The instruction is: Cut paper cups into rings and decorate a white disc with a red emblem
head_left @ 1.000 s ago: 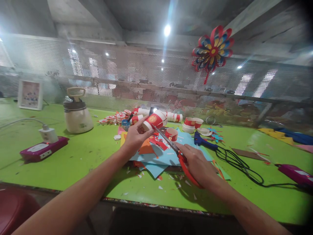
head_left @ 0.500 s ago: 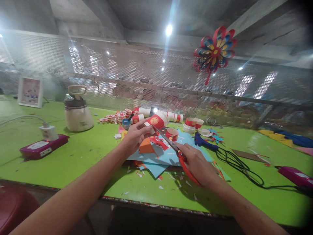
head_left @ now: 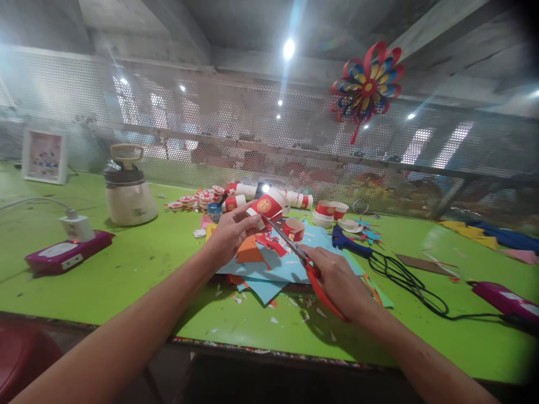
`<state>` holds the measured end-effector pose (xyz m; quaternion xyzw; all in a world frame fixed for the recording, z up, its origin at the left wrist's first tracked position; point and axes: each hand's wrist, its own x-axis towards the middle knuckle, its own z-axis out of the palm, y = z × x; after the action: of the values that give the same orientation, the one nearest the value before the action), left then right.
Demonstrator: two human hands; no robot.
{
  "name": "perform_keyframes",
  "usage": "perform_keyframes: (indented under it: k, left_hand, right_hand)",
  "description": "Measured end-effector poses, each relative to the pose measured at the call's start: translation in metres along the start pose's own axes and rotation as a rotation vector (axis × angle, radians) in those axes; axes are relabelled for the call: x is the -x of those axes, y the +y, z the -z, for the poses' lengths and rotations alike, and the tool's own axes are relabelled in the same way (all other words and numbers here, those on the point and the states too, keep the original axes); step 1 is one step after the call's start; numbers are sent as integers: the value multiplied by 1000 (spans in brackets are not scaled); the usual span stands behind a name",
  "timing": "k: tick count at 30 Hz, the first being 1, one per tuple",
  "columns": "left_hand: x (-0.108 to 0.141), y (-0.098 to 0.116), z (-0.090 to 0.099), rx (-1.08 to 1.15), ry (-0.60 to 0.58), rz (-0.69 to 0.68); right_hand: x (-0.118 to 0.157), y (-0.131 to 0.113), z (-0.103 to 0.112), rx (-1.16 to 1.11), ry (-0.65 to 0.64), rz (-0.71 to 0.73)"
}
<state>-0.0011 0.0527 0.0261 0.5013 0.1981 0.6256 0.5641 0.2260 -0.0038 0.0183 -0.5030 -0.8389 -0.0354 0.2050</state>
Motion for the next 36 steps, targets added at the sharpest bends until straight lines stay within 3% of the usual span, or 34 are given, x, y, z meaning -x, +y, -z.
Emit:
perform_keyframes:
  k: [13,27,36]
  left_hand:
    - [3,-3,-2,-58,-19,-31]
    - [0,4,1,45,-55,89]
    - [2,1,0,12,-14,23]
  right_hand:
    - [-2,4,-3,-91,3,30]
    - [-3,9,-6,-96,65,89]
    - [-5,11,-6,-171,54,109]
